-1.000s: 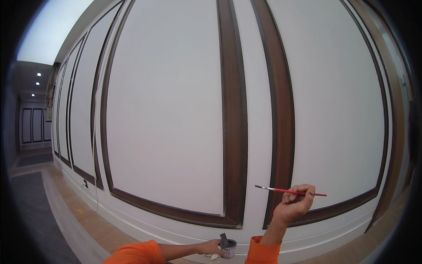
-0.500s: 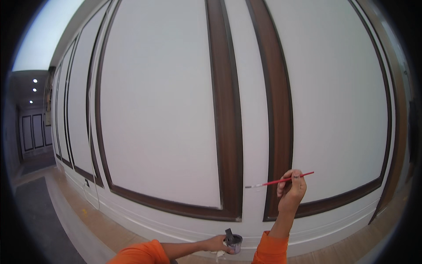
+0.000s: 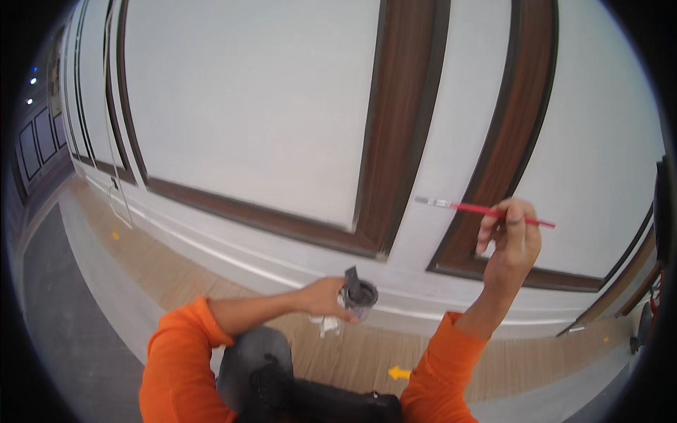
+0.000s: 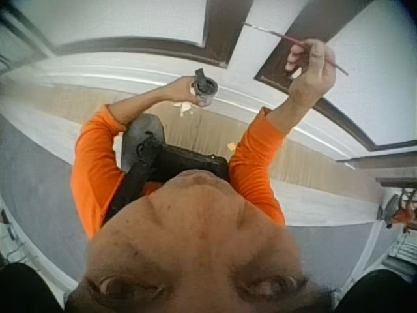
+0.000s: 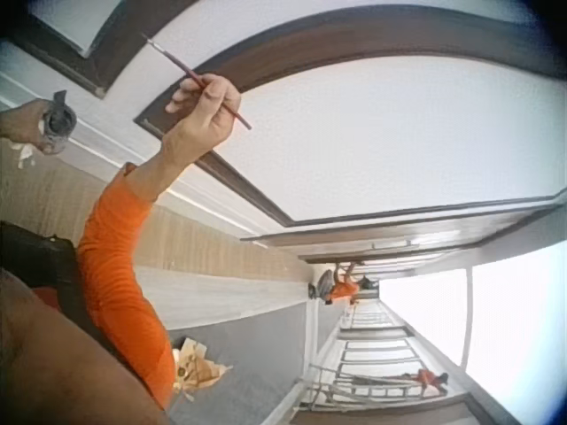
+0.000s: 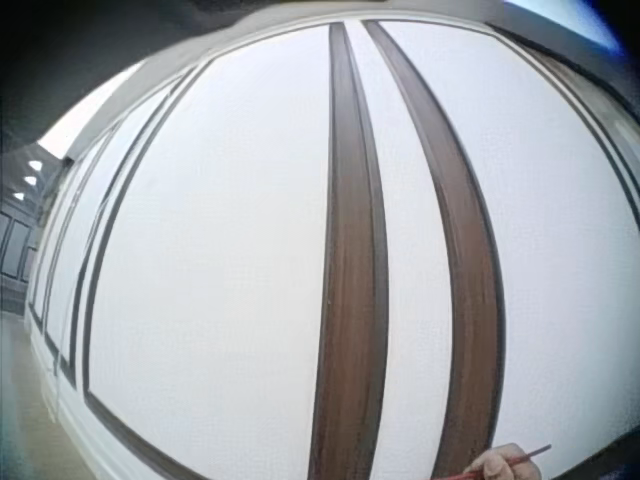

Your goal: The person paints the edges of a dark brown wooden wall panel with a small brush, repeatedly dipping the brush into a paint can held in the other hand. The person works along the upper trim and corners of the panel in a hallway.

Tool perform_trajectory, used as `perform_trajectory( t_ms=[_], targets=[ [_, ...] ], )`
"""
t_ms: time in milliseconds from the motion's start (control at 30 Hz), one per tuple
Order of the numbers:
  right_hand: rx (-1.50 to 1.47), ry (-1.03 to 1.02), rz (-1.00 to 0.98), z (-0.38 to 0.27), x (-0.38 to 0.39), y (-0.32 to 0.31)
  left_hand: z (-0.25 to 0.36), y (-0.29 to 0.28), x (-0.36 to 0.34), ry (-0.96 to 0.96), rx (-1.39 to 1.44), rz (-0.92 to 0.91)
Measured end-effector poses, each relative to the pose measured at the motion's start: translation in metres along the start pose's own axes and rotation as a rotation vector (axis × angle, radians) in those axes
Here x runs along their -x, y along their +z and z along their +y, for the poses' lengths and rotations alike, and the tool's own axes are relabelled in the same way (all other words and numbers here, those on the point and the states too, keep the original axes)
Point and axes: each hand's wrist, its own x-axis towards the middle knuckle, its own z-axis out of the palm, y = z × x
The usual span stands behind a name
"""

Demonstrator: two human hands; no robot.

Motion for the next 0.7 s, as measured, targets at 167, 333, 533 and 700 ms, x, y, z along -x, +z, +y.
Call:
perform_trajectory(
  t_ms=[167,333,533,700],
  targets=[
    [-0.179,0.009,0.060,0.025,-0.006,-0.004,0.018,-0.017,0.007,-0.179,0.107,0.006],
    [-0.234,0.072,0.079,0.045,-0.015,-0.007,0.023,-0.009,0.012,-0.260,0.024,0.094],
    [-0.126,0.109,-0.160,0.059,-0.008,0.002,-0.004,0.007,0.037,-0.319,0.180,0.253],
    [0.148,0.177,-0.316,0.033,0.008,0.012,-0.004,0.012,0.029,-0.305,0.120,0.328]
  ],
)
